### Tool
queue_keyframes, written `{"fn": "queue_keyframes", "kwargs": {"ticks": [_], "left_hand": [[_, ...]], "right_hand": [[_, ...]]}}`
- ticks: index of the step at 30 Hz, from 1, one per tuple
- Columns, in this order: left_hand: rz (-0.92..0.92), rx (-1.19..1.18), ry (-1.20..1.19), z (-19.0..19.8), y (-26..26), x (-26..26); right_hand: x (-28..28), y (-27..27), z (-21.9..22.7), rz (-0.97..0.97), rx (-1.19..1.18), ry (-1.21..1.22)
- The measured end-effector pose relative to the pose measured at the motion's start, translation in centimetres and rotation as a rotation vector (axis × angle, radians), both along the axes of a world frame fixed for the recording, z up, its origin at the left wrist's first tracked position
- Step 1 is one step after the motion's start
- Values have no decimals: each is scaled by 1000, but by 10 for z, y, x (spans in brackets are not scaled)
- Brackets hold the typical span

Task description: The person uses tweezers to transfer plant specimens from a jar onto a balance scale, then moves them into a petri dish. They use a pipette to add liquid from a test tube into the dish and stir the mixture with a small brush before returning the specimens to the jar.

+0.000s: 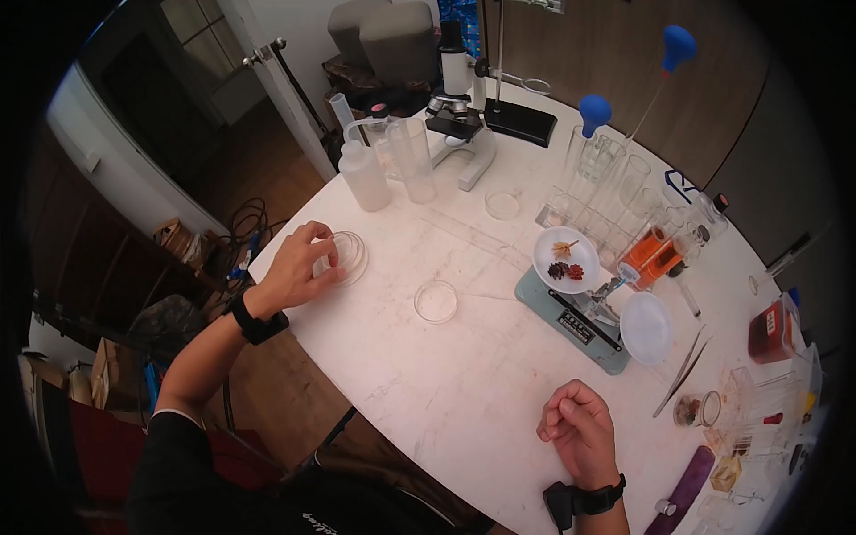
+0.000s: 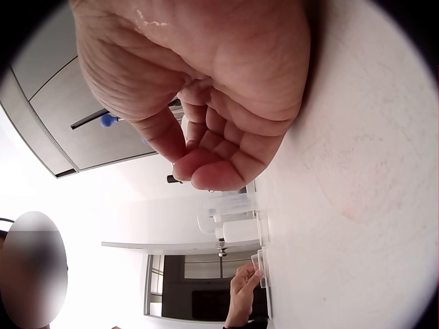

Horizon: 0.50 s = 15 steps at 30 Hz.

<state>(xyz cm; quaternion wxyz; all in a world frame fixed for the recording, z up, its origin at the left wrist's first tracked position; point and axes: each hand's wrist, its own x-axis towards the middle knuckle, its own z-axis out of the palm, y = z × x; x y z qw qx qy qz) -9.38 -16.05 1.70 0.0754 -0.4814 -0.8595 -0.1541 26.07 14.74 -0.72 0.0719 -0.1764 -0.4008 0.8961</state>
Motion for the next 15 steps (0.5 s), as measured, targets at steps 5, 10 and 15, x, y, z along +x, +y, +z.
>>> {"fn": "queue_keyframes", "kwargs": {"ticks": [5,10,15], "left_hand": [[47,19,-94,1,0,3],[88,37,-214,-3,-1,-2],[114,45,-265,-2,0,-2]], "right_hand": [[0,0,0,4,-1,5],[0,0,-1,6,-4,13],[0,0,0,3,1,15]]}}
